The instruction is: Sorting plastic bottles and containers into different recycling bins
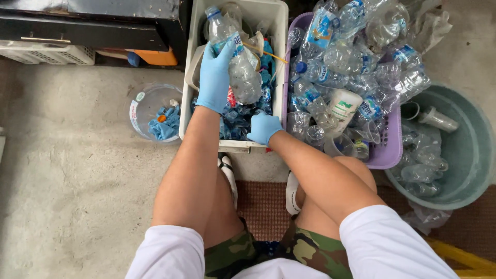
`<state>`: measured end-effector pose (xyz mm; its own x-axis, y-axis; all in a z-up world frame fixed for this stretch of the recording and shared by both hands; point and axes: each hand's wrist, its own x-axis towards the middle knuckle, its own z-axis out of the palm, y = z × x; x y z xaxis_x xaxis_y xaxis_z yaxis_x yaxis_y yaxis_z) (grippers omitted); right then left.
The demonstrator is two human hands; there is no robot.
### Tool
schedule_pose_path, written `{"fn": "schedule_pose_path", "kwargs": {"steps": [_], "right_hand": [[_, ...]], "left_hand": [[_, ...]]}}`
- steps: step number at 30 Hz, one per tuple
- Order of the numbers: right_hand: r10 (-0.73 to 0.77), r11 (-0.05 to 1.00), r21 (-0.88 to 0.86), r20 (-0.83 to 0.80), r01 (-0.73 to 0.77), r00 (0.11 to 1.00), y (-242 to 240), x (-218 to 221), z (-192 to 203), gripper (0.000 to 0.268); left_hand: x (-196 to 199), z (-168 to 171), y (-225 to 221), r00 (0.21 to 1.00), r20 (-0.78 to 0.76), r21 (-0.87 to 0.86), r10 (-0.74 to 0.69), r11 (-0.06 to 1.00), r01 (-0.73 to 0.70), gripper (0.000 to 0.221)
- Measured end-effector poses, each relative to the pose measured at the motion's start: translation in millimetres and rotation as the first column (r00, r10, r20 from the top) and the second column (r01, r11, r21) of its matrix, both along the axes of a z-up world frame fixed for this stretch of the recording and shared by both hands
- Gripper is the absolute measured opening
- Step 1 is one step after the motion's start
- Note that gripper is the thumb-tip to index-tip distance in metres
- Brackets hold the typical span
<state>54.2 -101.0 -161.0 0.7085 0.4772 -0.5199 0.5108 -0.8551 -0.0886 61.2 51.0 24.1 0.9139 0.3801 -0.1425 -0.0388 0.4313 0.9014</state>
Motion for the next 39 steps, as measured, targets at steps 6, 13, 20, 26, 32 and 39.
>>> {"fn": "schedule_pose_path", "kwargs": {"steps": [6, 13, 20, 26, 32, 39], "right_hand": [[-0.148, 0.987, 0.06, -0.01, 0.148, 0.989, -6, 19, -75, 0.061], [0.237, 0.939, -0.178, -0.279, -0.293, 0.931, -12, 43, 41, 0.03], [-0.106, 0.993, 0.015, -0.388, 0.121, 0.916, -69, 44, 180, 0.024], [-0.093, 0.592, 0.62, -0.582, 0.515, 0.808, -125, 42, 182, 0.07], [0.156, 0.028, 0.787, -0.613, 0.617, 0.775, -105, 26, 195, 0.045], [0.428, -0.172, 0.693, -0.588, 0.7, 0.687, -79, -17, 201, 0.038]], "left_hand": [[0, -3, 2, 1.0, 0.025, 0.093, 0.0, 0.996, -0.002, 0.039], [-2, 3, 5, 0.999, -0.03, 0.164, 0.011, 0.986, -0.006, 0.038], [-6, 15, 5, 0.995, -0.099, 0.128, 0.02, 0.992, -0.007, 0.058], [6, 2, 5, 0.983, 0.151, -0.187, 0.104, 0.98, -0.075, 0.036], [-9, 46, -14, 0.986, 0.095, -0.437, 0.138, 0.896, -0.083, 0.027], [-7, 23, -21, 0.999, 0.009, -0.53, 0.038, 0.847, -0.028, 0.044]]}}
